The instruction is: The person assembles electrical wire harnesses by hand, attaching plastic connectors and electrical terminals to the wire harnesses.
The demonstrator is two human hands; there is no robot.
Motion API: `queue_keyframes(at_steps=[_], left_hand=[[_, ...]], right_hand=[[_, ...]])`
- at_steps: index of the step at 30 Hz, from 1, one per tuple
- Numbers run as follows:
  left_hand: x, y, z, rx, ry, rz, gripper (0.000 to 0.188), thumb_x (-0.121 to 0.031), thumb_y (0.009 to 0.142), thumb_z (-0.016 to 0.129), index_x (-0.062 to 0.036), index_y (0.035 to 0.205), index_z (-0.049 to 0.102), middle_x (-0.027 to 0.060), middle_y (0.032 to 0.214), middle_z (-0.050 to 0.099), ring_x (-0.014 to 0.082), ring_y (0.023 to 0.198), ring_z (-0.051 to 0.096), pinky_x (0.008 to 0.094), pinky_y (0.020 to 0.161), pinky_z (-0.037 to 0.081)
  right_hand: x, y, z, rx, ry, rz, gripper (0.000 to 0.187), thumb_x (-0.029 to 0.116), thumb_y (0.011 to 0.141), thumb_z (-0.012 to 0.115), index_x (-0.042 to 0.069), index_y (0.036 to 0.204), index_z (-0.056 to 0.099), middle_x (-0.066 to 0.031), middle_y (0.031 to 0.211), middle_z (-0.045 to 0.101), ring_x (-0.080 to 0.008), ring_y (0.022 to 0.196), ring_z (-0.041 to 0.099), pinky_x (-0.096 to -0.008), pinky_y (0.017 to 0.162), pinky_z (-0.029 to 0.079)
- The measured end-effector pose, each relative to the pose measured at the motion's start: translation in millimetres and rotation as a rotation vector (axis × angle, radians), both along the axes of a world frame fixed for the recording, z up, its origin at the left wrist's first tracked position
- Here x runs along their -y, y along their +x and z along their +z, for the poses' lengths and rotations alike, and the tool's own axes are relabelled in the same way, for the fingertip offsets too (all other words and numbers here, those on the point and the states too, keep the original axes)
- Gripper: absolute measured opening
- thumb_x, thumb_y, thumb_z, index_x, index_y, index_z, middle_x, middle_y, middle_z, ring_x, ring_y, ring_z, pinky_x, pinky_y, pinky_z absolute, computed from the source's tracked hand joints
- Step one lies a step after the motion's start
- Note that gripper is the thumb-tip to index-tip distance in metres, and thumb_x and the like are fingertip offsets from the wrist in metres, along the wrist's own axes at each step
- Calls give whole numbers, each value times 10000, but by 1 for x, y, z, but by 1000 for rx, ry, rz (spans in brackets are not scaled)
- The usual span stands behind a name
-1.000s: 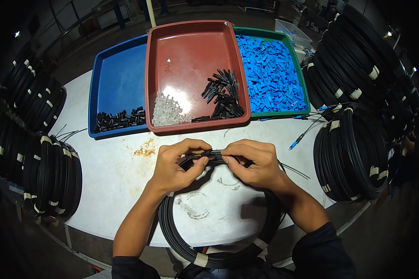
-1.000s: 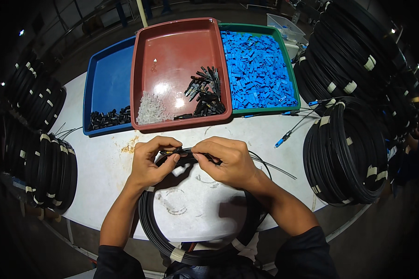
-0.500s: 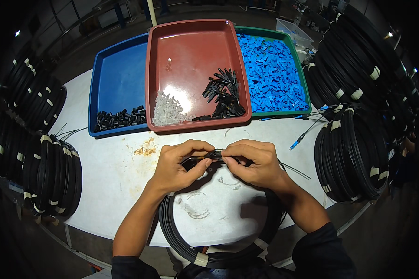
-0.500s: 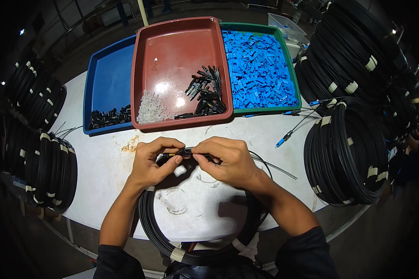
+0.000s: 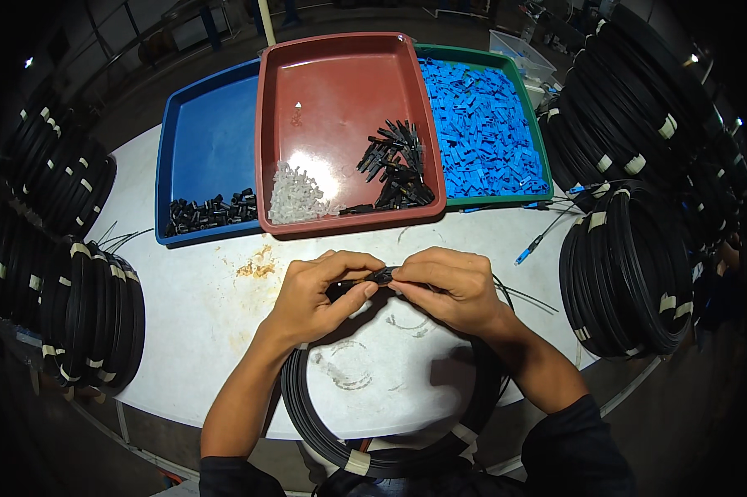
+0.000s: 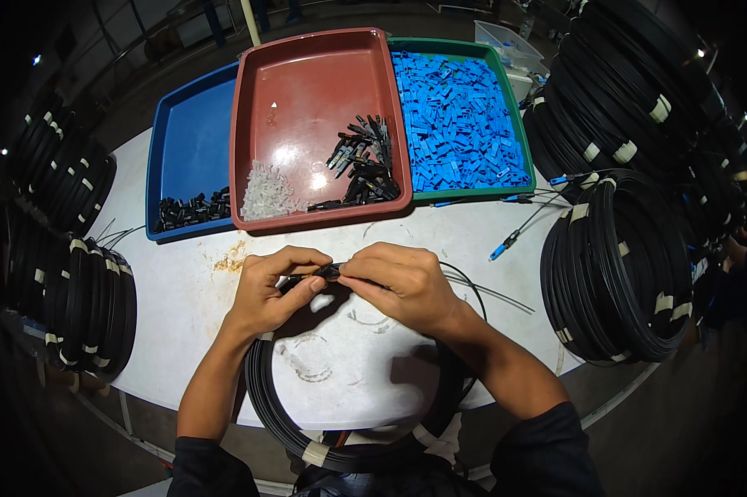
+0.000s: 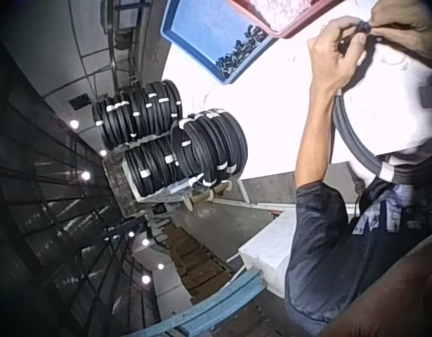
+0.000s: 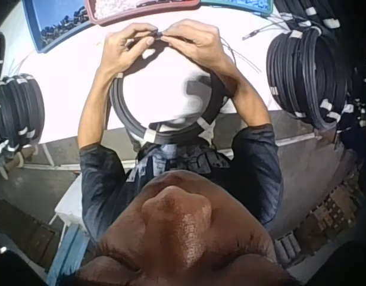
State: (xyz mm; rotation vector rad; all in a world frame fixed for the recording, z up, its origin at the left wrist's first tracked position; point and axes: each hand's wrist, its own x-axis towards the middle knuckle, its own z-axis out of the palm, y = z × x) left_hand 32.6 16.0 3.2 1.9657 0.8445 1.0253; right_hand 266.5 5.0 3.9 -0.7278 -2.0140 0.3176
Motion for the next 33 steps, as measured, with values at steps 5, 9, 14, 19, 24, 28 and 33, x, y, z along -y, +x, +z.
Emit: queue_keyframes(at_steps=[5,9,14,19,24,28,33], left_hand=[[-3,0,0,-35,107,10,250,-96,882,761,3,1110,743,131,916,764,227,828,700,326,760,539],[-2,3,-3,-10,166,35,248,-92,862,785,-7,1091,749,120,919,765,225,833,691,324,758,530],[-4,4,-4,39,244,64,246,-91,814,836,-15,1037,761,110,882,764,214,803,699,320,742,523],[-7,3,-2,-62,484,48,185,-98,779,858,-51,940,779,61,813,758,199,704,689,316,693,498],[-6,6,0,-89,562,70,180,-99,763,852,-63,922,774,55,792,747,200,670,671,323,651,470],[-6,6,0,-130,595,75,154,-87,762,832,-64,895,760,54,764,731,202,648,658,320,625,456],[-7,3,-2,-95,530,103,161,-90,760,833,-51,890,747,57,750,717,204,635,648,328,617,462]], right_hand=[[1,0,0,3,33,-6,145,24,806,817,7,936,756,-106,866,734,-227,731,728,-314,633,592],[2,1,-1,4,24,-6,137,23,811,811,6,935,757,-106,858,732,-229,718,724,-314,622,586],[2,0,-1,-6,38,-5,153,11,785,833,-7,919,761,-110,832,736,-221,699,723,-308,607,576],[2,1,-1,-2,-5,-1,142,21,812,815,-4,939,755,-110,863,739,-231,726,728,-317,631,585],[1,1,-2,-3,-54,21,152,25,816,819,-12,948,754,-115,869,742,-236,742,732,-317,645,590],[1,0,-1,-18,-38,6,148,3,777,847,-21,901,770,-116,816,744,-219,708,725,-299,625,577],[7,-4,9,-14,-103,28,235,0,834,780,-2,1063,727,-148,1022,719,-275,869,726,-342,747,603]])
